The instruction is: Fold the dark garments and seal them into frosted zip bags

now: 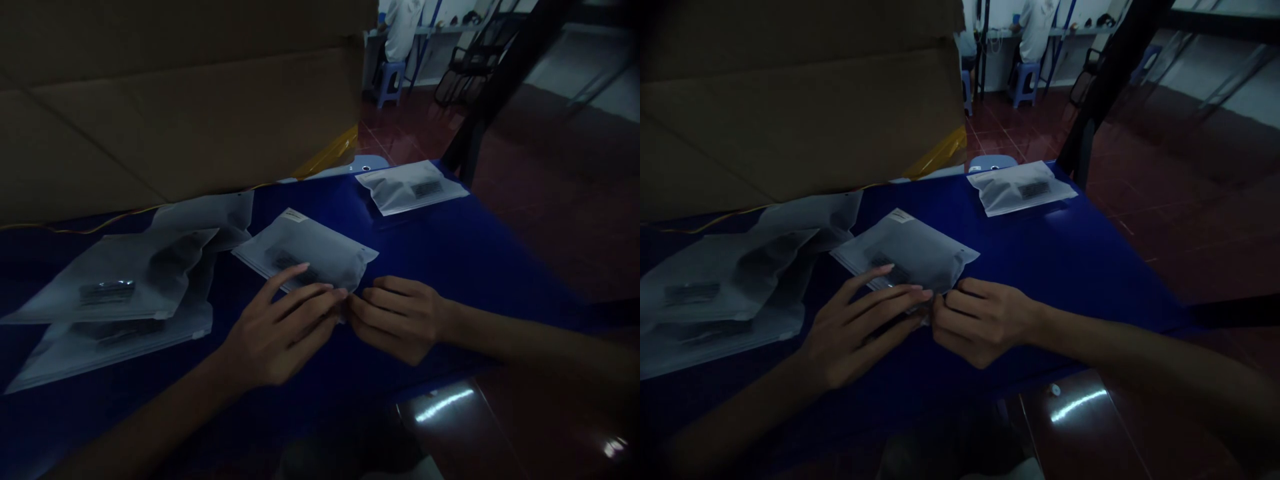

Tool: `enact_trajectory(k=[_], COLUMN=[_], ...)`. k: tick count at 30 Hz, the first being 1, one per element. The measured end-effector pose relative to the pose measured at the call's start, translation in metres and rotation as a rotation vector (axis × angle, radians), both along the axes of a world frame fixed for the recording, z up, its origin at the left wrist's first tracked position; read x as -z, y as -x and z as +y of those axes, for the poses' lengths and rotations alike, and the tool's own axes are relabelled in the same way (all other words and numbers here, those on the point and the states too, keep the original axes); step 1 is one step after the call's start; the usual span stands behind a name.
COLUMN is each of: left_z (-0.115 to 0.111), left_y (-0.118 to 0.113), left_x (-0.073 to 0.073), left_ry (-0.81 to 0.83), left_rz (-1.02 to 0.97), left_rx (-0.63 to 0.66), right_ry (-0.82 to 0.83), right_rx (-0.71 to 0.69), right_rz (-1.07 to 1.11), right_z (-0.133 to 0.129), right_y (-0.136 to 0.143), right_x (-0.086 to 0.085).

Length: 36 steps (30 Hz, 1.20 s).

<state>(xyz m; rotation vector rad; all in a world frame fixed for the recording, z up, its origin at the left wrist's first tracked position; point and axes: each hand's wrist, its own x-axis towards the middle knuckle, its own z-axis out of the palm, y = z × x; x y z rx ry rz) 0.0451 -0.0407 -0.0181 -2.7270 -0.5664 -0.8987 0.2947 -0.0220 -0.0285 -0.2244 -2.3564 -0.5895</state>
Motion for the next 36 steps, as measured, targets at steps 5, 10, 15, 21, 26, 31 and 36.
enact_trajectory(k=[5, 10, 15, 21, 26, 31, 36], left_z=[0.002, 0.015, 0.024, 0.023, 0.017, 0.014, 0.017], left_y=[0.0, 0.015, 0.031, 0.036, 0.036, 0.033, 0.035], left_x=[-0.001, 0.0, -0.002, -0.005, -0.009, -0.009, -0.008], left_ry=[-0.039, -0.084, -0.122, -0.132, -0.111, -0.038, -0.019], left_rz=[-0.006, 0.065, 0.158, 0.239, 0.295, 0.343, 0.311], left_rx=[-0.039, -0.164, -0.256, -0.398, -0.412, -0.384, -0.427], right_ry=[0.024, 0.043, 0.099, 0.142, 0.146, 0.118, 0.106], right_rx=[-0.025, -0.021, 0.021, 0.226, 0.43, 0.528, 0.55], right_rz=[-0.008, -0.033, -0.069, -0.285, -0.311, -0.275, -0.216], right_z=[0.001, 0.01, 0.025, 0.042, 0.047, 0.047, 0.047], right_y=[-0.002, -0.006, -0.021, -0.046, -0.052, -0.051, -0.051], right_x=[0.001, 0.002, -0.003, -0.008, -0.009, -0.005, 0.001])
